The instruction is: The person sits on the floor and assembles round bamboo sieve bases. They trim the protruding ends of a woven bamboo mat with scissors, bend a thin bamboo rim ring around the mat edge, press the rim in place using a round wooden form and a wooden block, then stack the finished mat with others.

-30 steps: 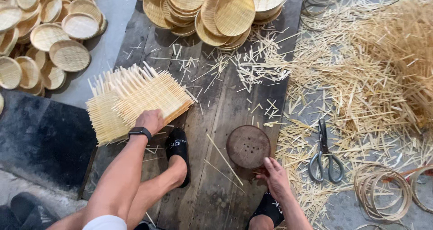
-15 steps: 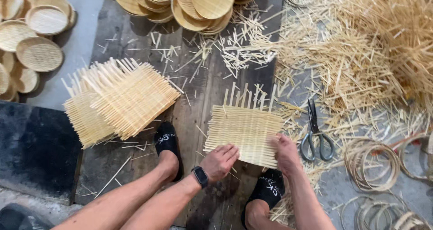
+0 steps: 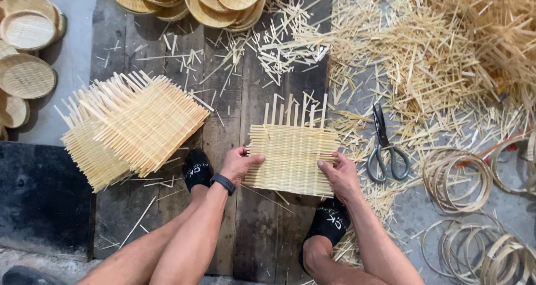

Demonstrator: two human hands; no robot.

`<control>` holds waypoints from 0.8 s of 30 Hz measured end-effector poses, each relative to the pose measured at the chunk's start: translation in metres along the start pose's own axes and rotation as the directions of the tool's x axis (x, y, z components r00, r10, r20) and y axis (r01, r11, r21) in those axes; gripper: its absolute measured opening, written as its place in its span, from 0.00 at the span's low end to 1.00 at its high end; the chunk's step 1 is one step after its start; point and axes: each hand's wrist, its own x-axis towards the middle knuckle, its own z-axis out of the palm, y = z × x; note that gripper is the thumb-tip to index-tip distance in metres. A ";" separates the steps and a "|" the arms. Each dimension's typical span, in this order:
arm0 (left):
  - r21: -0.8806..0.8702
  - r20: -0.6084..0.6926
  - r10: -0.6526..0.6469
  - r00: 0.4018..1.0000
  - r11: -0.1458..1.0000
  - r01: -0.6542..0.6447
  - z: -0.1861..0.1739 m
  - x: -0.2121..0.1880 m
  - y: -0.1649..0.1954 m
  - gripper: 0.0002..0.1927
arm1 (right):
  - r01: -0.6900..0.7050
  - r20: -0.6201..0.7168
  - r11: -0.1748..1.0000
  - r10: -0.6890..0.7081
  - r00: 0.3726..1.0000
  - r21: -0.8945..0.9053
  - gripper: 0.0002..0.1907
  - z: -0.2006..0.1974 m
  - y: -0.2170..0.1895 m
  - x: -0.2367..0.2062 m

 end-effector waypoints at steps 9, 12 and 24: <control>-0.038 -0.384 -0.046 0.922 0.999 0.034 0.112 -0.121 -0.057 0.20 | 0.065 -0.034 0.989 -0.070 0.997 -0.134 0.17 0.001 0.006 -0.001; -0.635 -0.191 -0.339 0.921 0.758 0.147 0.121 -0.105 -0.076 0.10 | 0.103 -0.039 0.972 -0.114 0.993 -0.209 0.16 0.000 0.008 -0.003; -0.677 -0.103 -0.273 0.957 0.724 0.134 0.097 -0.105 -0.124 0.09 | 0.089 -0.131 0.941 -0.138 0.982 -0.327 0.23 -0.008 0.017 -0.022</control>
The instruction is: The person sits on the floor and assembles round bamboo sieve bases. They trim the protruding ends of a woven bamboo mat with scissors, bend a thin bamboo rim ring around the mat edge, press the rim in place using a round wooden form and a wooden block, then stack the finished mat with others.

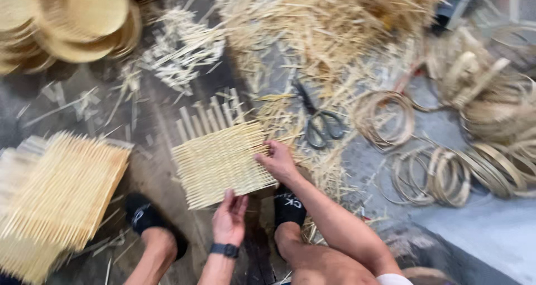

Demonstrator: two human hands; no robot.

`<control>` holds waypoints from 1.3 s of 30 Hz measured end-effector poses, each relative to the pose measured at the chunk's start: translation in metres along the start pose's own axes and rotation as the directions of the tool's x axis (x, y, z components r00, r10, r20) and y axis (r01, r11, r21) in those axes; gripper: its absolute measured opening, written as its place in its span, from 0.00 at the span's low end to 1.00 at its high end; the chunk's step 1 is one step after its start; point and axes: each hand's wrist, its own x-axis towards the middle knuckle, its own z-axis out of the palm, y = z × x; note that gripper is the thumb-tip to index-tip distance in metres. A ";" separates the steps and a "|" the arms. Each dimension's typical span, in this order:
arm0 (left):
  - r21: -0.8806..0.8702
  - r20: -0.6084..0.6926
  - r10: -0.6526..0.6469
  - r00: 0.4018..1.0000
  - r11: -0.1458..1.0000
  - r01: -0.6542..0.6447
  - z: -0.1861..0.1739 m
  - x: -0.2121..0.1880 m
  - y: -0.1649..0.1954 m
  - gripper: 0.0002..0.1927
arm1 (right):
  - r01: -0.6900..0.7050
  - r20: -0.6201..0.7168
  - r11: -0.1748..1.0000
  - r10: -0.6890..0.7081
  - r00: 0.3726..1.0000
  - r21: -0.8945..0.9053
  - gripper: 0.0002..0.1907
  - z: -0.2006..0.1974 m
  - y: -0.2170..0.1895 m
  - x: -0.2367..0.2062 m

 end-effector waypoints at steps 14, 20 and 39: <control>0.572 0.110 -0.406 0.907 0.773 0.276 0.034 -0.063 -0.020 0.14 | -0.067 -0.460 0.626 -0.491 0.740 -0.777 0.07 -0.297 0.054 -0.032; 0.708 0.411 -0.218 0.885 0.687 -0.159 0.120 -0.087 0.016 0.18 | 0.260 -0.007 0.202 -0.802 0.598 -0.944 0.06 -0.225 -0.030 -0.064; 0.541 0.439 -0.157 0.885 0.833 -0.120 0.180 -0.086 0.118 0.20 | 0.809 0.305 0.418 -0.774 0.555 -0.412 0.09 -0.053 -0.188 -0.056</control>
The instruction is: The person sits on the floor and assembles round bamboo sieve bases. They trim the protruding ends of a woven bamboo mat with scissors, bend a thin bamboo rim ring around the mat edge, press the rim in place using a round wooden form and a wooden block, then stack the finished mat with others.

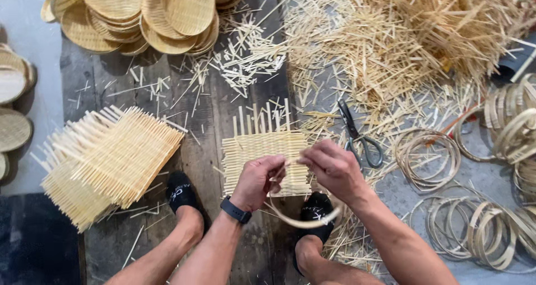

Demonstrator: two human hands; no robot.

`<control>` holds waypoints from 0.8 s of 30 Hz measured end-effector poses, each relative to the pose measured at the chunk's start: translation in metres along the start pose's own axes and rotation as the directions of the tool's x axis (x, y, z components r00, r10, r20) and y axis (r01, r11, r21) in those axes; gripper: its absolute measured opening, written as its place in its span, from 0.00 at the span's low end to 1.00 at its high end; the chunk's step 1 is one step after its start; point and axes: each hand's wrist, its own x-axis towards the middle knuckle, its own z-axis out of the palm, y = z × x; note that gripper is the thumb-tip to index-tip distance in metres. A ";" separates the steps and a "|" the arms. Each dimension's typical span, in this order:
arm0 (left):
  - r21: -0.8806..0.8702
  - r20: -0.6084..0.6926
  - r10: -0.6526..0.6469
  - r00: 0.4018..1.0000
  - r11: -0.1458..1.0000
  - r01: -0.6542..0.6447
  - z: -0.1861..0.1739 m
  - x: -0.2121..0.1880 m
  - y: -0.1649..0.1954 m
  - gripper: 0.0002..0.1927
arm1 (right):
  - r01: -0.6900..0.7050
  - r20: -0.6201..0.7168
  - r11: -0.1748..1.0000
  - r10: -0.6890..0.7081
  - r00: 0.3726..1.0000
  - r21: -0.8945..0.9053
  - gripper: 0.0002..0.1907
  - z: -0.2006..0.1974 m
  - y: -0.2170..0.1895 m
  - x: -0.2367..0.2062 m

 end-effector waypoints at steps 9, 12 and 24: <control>0.151 -0.054 -0.236 0.970 0.959 0.242 0.007 0.017 0.002 0.39 | 0.205 0.117 0.962 -0.186 0.976 -0.181 0.18 0.037 -0.021 0.006; 0.106 -0.081 -0.199 0.977 0.973 0.207 0.000 0.018 -0.014 0.39 | 0.176 0.127 0.969 -0.155 0.980 -0.171 0.18 0.047 -0.021 0.002; -0.555 -0.010 0.267 0.964 0.800 -0.227 -0.052 0.011 -0.004 0.17 | -0.504 0.410 -0.056 0.661 0.628 0.862 0.22 0.039 0.036 -0.025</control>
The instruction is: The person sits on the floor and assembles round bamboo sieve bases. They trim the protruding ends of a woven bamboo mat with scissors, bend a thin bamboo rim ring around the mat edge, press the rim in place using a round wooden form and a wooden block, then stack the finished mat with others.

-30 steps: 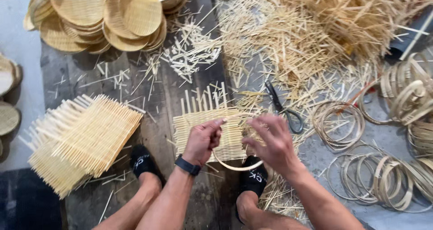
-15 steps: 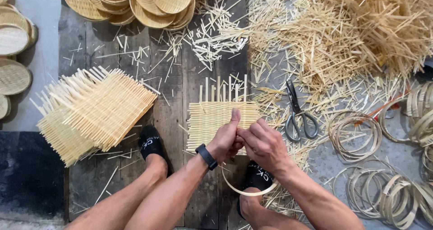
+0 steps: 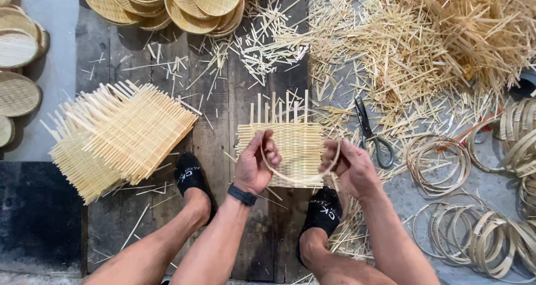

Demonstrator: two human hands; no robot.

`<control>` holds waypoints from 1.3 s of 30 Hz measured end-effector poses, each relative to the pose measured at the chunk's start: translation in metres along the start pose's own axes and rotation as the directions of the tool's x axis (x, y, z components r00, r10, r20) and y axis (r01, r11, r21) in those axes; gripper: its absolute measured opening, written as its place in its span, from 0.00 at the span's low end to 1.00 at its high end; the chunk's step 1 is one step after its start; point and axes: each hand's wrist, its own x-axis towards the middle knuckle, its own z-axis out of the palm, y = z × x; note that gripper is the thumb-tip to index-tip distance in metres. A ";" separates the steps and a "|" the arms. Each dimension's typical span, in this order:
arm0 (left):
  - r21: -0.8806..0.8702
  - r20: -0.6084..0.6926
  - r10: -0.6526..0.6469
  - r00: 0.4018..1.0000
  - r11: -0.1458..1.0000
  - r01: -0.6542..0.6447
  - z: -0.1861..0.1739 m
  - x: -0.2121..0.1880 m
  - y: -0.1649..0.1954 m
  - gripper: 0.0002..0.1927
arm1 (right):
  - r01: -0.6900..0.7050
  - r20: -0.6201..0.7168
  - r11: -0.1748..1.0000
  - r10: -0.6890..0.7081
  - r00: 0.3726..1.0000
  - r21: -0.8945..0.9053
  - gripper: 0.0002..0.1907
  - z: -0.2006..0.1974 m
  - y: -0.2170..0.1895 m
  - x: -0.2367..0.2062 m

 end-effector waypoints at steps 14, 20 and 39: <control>0.470 -0.171 -0.231 0.958 0.835 0.286 0.002 0.000 0.013 0.20 | -0.283 0.217 0.958 0.286 0.933 -0.049 0.27 -0.005 0.026 0.004; 0.389 -0.207 -0.221 0.953 0.875 0.287 -0.003 -0.004 0.029 0.15 | -0.271 -0.061 0.835 0.277 0.959 -0.478 0.21 0.020 -0.011 -0.017; 0.987 0.122 0.555 0.823 -0.152 -0.044 -0.113 0.037 0.016 0.11 | 0.069 0.000 0.148 -0.425 0.905 -0.987 0.13 -0.003 0.075 0.068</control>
